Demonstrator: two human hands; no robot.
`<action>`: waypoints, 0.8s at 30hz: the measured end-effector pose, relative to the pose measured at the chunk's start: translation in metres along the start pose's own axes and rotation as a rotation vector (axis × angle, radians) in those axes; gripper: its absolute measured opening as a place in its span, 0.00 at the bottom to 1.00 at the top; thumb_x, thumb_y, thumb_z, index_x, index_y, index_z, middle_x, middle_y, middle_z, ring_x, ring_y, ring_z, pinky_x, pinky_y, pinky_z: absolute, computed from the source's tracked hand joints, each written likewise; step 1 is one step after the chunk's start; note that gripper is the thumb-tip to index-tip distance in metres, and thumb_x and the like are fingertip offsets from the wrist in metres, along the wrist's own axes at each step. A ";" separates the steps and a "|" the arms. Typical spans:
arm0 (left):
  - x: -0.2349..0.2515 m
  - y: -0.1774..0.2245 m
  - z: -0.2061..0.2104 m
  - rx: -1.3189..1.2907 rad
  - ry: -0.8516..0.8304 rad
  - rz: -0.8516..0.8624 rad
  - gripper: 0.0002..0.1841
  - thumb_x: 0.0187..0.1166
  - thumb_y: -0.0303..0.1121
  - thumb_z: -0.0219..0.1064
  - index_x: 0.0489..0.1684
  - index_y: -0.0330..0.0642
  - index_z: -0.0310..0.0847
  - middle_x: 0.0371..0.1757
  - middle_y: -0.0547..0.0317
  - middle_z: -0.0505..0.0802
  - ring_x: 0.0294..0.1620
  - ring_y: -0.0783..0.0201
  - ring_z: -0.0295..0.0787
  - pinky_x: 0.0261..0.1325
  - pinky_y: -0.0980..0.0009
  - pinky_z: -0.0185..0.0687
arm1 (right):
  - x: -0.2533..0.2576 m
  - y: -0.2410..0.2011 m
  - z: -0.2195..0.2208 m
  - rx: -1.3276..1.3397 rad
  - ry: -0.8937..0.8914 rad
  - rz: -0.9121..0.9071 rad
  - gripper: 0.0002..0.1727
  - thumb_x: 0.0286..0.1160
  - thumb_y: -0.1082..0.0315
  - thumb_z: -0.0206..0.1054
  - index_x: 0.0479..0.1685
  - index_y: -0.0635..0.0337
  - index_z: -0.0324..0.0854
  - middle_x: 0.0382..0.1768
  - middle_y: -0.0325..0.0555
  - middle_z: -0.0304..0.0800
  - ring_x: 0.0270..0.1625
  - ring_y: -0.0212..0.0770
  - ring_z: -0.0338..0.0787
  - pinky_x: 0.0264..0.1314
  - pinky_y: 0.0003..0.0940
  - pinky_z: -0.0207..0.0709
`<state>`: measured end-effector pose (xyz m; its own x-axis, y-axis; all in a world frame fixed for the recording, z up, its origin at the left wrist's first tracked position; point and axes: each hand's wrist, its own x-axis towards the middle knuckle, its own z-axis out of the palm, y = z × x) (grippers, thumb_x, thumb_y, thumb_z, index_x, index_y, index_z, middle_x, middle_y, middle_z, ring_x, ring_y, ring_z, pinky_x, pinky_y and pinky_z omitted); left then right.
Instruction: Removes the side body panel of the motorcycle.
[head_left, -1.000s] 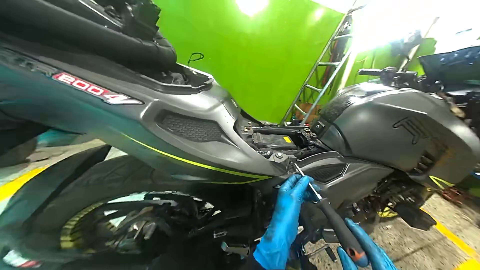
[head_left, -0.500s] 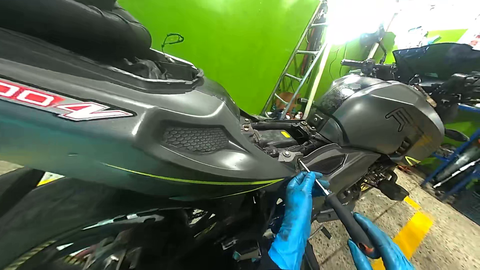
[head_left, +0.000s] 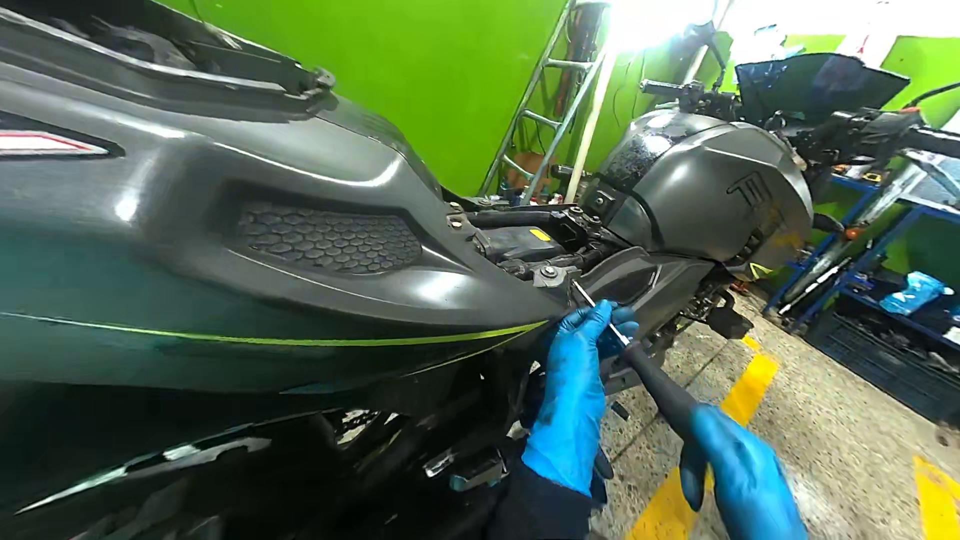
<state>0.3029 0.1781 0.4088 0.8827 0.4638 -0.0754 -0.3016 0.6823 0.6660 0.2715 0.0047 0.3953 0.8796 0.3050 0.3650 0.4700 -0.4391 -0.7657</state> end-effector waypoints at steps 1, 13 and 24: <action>-0.001 0.000 0.001 0.017 0.006 -0.004 0.11 0.89 0.32 0.59 0.52 0.34 0.84 0.38 0.52 0.97 0.33 0.64 0.95 0.41 0.73 0.90 | 0.006 -0.002 0.002 0.251 -0.060 0.179 0.32 0.95 0.57 0.32 0.38 0.58 0.84 0.12 0.34 0.80 0.08 0.27 0.74 0.10 0.24 0.70; -0.007 -0.002 0.008 -0.031 0.027 0.017 0.13 0.91 0.38 0.59 0.59 0.41 0.83 0.47 0.58 0.97 0.41 0.69 0.95 0.44 0.75 0.88 | 0.010 0.004 -0.013 0.344 -0.167 0.141 0.32 0.96 0.49 0.31 0.53 0.56 0.82 0.30 0.37 0.92 0.19 0.28 0.82 0.21 0.24 0.78; -0.007 0.001 0.012 -0.023 0.031 0.041 0.16 0.91 0.41 0.58 0.64 0.39 0.80 0.51 0.58 0.96 0.48 0.69 0.94 0.51 0.76 0.88 | 0.008 0.012 -0.016 -0.217 0.028 -0.210 0.28 0.86 0.44 0.55 0.77 0.49 0.79 0.42 0.37 0.93 0.41 0.35 0.91 0.46 0.40 0.85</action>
<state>0.3006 0.1686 0.4191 0.8579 0.5088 -0.0716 -0.3460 0.6751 0.6515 0.2858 -0.0119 0.3975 0.7621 0.3857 0.5201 0.6435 -0.5406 -0.5419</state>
